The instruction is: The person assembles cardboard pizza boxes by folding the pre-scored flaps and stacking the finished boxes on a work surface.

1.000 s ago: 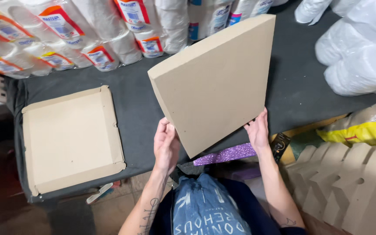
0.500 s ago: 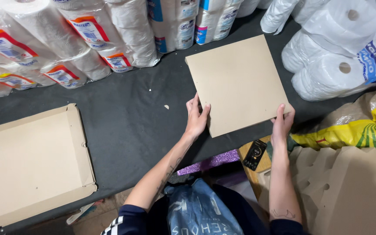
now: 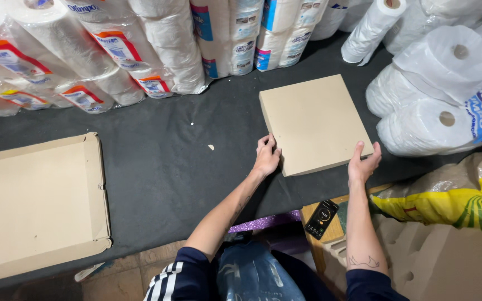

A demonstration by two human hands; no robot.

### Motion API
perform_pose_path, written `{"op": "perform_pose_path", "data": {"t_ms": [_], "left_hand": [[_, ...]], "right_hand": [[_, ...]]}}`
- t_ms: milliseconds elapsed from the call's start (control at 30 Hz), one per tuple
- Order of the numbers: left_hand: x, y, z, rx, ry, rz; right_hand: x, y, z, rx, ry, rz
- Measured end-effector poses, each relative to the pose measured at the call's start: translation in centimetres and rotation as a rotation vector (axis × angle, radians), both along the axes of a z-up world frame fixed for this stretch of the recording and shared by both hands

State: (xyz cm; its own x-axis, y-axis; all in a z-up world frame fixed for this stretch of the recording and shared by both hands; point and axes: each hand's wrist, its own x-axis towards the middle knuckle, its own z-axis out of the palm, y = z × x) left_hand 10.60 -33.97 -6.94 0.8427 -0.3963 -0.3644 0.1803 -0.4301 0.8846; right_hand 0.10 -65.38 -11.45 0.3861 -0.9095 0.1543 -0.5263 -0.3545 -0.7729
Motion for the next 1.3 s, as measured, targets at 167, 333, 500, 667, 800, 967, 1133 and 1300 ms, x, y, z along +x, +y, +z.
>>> {"op": "perform_pose_path", "data": {"t_ms": [167,333,500,667,800,967,1133,1300], "left_hand": [[-3.2,5.1,-0.1,-0.102,-0.165,0.007],[-10.8,16.4,4.0,-0.180,-0.441,-0.044],[-19.0,25.5,8.5,-0.137,-0.419,0.075],[-25.0,31.0,9.3,-0.082,-0.312,0.227],[-28.5,34.2,8.4,-0.042,-0.211,0.441],[-30.6,37.0,7.4,-0.038,-0.166,0.667],[-31.3,39.2,7.7,-0.069,-0.126,0.759],[-30.9,41.2,5.9,-0.087,-0.180,0.775]], "right_hand": [[-0.1,9.0,6.9,-0.329,-0.163,0.031],[1.2,22.1,11.6,-0.550,-0.419,0.496],[2.8,35.5,11.1,-0.429,-0.305,1.073],[4.1,47.9,10.6,-0.139,-0.006,1.709],[4.6,56.5,10.3,0.170,0.314,1.911],[6.9,63.7,10.5,0.361,0.442,1.719],[8.5,66.6,10.4,0.440,0.551,1.518],[9.0,67.6,11.7,0.580,0.587,1.433]]}}
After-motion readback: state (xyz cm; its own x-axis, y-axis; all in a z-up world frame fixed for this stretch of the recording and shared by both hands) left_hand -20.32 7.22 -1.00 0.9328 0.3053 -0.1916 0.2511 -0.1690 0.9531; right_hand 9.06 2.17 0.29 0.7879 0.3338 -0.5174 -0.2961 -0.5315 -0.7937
